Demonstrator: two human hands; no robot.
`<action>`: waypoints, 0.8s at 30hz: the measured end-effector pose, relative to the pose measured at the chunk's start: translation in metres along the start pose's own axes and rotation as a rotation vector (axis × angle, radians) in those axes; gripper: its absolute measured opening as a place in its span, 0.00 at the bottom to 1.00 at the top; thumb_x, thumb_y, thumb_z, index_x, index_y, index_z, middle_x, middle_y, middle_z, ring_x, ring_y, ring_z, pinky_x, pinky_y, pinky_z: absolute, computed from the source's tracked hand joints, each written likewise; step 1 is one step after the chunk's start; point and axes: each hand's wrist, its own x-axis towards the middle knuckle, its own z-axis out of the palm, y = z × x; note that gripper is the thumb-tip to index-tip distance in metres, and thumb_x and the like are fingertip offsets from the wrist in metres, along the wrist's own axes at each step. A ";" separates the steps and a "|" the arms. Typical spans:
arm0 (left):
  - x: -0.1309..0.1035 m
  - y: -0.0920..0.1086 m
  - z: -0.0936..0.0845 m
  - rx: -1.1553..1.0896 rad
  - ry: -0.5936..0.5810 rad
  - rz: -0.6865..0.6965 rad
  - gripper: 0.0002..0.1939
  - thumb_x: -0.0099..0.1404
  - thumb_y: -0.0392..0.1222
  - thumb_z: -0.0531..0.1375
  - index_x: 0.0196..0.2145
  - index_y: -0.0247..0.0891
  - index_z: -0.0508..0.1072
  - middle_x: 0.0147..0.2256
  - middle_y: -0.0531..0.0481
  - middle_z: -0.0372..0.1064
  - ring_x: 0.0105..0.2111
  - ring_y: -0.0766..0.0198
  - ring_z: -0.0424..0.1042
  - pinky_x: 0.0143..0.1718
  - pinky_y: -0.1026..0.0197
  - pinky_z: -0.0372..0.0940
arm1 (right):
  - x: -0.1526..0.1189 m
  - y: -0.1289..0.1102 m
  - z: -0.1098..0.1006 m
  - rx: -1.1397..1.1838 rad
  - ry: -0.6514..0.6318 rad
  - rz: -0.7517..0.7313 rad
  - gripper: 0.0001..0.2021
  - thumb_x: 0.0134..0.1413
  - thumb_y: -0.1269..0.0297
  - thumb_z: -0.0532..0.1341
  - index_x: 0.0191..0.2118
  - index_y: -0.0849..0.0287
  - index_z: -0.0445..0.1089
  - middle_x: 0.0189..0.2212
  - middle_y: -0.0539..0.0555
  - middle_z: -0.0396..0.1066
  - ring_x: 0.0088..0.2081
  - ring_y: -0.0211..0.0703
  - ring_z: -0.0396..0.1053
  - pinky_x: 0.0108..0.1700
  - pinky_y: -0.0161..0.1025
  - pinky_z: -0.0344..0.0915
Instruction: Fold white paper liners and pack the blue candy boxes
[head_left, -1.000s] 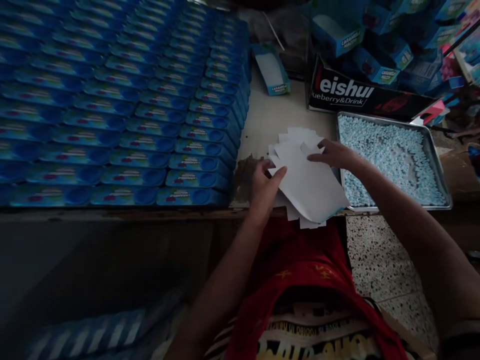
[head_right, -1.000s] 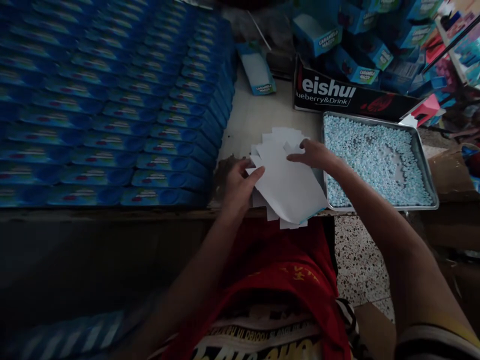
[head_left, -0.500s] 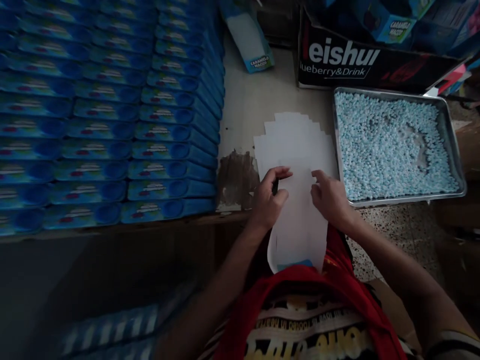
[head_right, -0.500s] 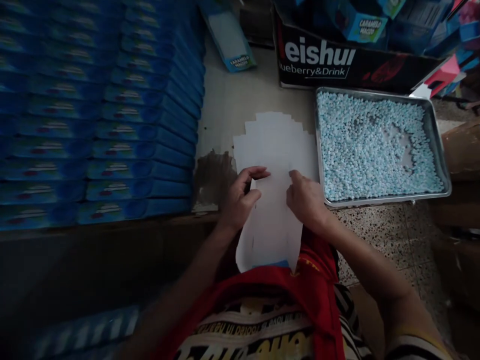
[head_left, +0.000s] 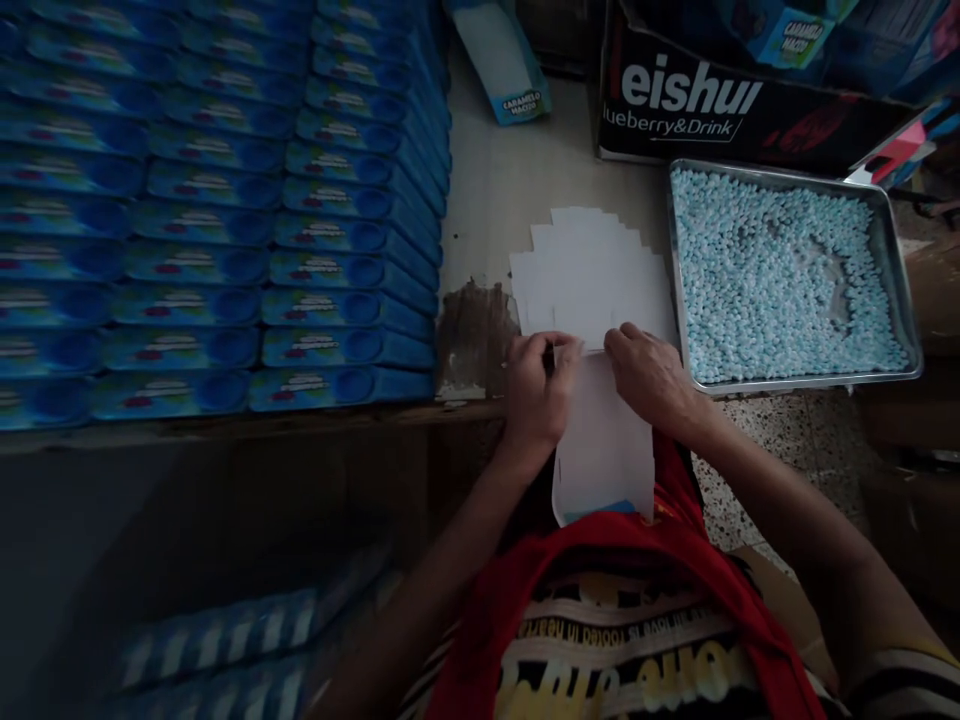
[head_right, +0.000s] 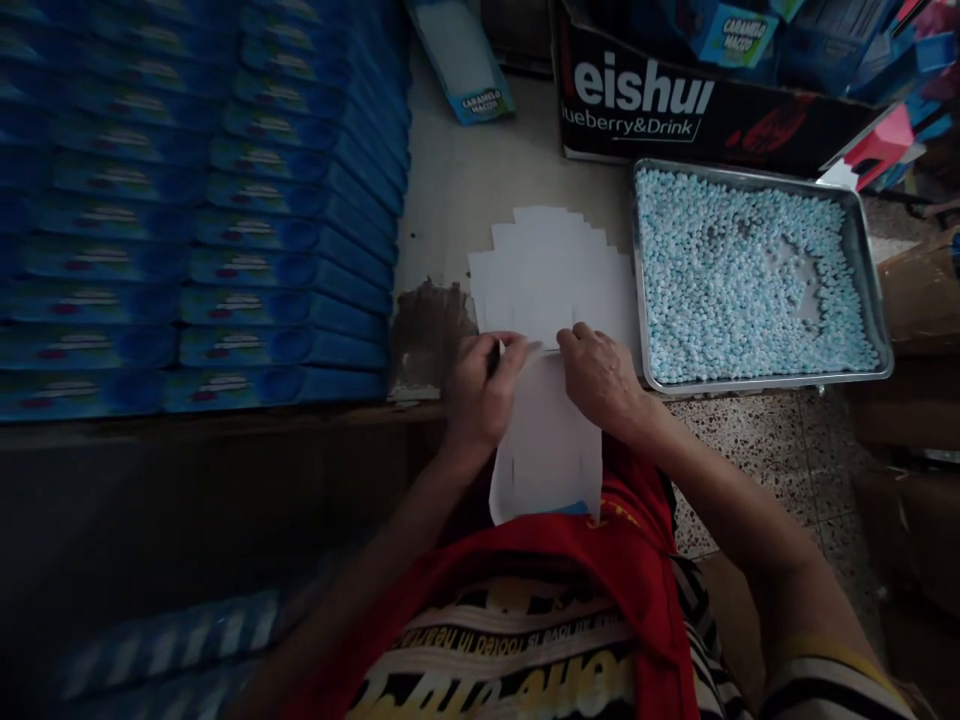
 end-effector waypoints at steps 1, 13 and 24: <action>0.000 -0.001 -0.001 0.039 0.003 0.015 0.13 0.65 0.53 0.64 0.38 0.41 0.75 0.43 0.46 0.69 0.49 0.52 0.69 0.59 0.48 0.64 | 0.000 -0.002 0.000 0.001 0.012 -0.002 0.16 0.69 0.75 0.47 0.46 0.61 0.72 0.43 0.62 0.74 0.39 0.46 0.71 0.37 0.41 0.57; -0.004 0.009 -0.003 -0.189 0.016 0.020 0.14 0.67 0.54 0.62 0.38 0.41 0.71 0.47 0.47 0.73 0.49 0.57 0.72 0.54 0.55 0.65 | -0.011 -0.003 0.000 0.224 0.126 -0.059 0.17 0.62 0.79 0.47 0.48 0.63 0.70 0.46 0.65 0.72 0.44 0.50 0.69 0.47 0.43 0.63; 0.008 0.010 0.009 -0.002 0.142 0.091 0.12 0.72 0.49 0.58 0.32 0.42 0.71 0.34 0.51 0.70 0.40 0.59 0.70 0.50 0.56 0.65 | 0.003 0.013 0.012 0.362 0.208 -0.035 0.27 0.64 0.69 0.50 0.67 0.67 0.53 0.36 0.57 0.76 0.39 0.50 0.74 0.42 0.42 0.64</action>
